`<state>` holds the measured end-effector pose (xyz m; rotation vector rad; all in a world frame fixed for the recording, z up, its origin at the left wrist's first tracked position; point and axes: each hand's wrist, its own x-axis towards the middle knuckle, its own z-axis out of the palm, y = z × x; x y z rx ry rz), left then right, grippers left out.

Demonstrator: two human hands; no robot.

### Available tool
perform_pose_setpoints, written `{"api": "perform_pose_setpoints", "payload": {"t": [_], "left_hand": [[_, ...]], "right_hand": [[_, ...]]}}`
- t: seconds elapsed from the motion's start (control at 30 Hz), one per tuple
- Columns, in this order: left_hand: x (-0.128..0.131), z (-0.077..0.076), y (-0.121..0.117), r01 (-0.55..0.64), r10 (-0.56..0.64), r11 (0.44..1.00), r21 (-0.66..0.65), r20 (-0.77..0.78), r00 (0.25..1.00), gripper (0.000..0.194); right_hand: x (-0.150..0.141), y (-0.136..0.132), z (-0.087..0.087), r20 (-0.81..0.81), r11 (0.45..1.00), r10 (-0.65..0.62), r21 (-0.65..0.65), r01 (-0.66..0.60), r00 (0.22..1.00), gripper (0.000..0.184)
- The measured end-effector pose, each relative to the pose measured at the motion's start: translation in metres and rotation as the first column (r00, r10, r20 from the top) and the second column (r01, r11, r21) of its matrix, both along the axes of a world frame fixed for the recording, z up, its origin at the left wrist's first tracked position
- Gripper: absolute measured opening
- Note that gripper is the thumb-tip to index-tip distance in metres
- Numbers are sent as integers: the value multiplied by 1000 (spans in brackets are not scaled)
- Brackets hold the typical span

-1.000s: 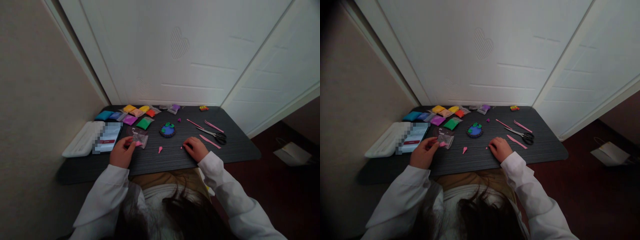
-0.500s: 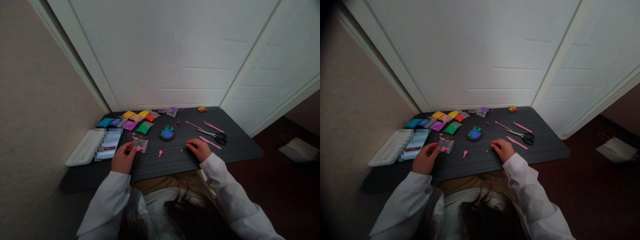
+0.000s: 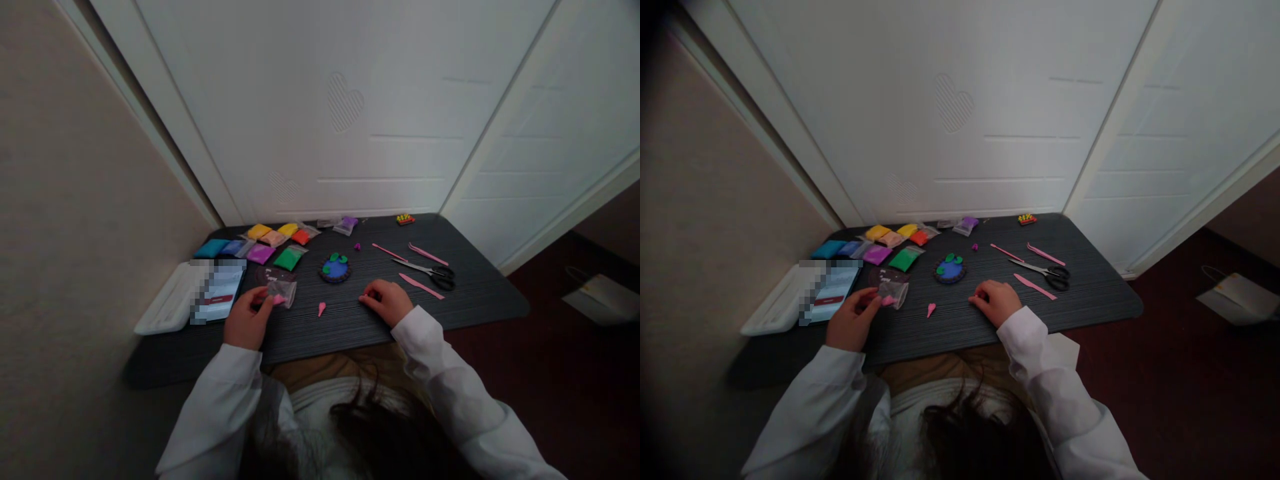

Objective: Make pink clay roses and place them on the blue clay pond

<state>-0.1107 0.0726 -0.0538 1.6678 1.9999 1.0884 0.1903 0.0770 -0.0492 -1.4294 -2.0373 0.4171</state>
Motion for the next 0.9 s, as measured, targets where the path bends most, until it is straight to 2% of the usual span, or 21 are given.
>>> {"api": "perform_pose_setpoints", "payload": {"t": [0.17, 0.37, 0.9], "left_hand": [[-1, -2, 0, 13, -13, 1000, 10, 1, 1000, 43], [-2, -5, 1, 24, -24, 999, 22, 6, 1000, 43], [0, -3, -1, 15, -16, 999, 40, 34, 999, 40]], "right_hand": [[4, -2, 0, -96, 992, -123, -23, 121, 988, 28], [6, -5, 1, -174, 983, -185, -43, 180, 967, 30], [6, -3, -6, -247, 991, -134, -48, 126, 960, 25]]}}
